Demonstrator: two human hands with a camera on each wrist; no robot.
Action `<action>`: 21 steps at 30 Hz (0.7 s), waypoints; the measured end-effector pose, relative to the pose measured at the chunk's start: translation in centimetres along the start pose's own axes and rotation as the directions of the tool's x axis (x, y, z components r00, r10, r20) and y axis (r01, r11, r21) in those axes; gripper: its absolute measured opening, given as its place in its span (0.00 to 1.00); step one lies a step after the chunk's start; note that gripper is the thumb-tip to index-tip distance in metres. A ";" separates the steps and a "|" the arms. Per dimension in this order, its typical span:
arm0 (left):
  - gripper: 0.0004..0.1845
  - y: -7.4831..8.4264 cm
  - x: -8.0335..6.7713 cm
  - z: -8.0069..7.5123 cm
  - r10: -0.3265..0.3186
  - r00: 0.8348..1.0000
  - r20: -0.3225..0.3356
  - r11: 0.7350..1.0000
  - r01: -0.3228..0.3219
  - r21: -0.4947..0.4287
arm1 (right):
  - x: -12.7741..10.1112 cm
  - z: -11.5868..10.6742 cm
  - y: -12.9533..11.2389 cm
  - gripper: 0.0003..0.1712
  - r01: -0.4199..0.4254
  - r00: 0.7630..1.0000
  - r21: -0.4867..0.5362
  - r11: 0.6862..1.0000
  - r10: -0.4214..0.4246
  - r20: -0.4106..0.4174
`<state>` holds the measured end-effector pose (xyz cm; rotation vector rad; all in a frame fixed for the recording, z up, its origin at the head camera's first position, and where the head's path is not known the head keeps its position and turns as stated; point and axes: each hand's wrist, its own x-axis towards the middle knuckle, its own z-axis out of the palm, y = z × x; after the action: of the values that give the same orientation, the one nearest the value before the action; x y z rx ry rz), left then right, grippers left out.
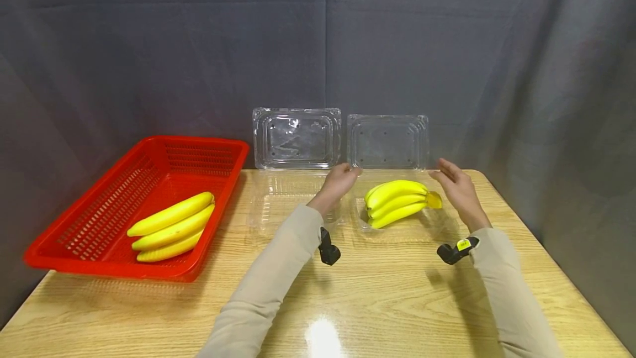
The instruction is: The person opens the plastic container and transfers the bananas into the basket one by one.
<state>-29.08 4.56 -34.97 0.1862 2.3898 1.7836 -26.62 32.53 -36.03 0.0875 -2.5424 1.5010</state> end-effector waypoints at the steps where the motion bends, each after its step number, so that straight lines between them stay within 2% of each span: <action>1: 0.32 0.0 -0.1 0.0 0.013 1.000 -0.003 1.000 -0.013 0.023 | -0.1 0.0 -0.1 0.42 0.008 1.000 -0.006 1.000 -0.008 0.002; 6: 0.30 0.0 -0.8 -0.3 0.057 0.998 0.000 0.990 -0.057 0.128 | -0.8 -0.3 -0.4 0.43 0.059 0.998 -0.061 0.996 -0.057 0.023; 12: 0.23 -0.3 -1.9 -0.7 0.107 0.993 0.055 0.979 -0.115 0.168 | -2.1 -0.5 -0.5 0.43 0.088 0.996 -0.099 0.991 -0.085 0.038; 15: 0.20 -0.5 -2.2 -0.9 0.167 0.984 0.061 0.964 -0.176 0.202 | -2.6 -0.6 -0.6 0.43 0.116 0.992 -0.131 0.985 -0.110 0.054; 21: 0.18 -1.0 -2.7 -1.0 0.289 0.955 0.069 0.917 -0.297 0.265 | -3.5 -1.0 -1.0 0.43 0.158 0.987 -0.240 0.958 -0.145 0.072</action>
<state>-26.67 2.84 -35.48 0.6301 2.6966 1.5295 -22.94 32.74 -35.33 0.2845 -2.6717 1.1351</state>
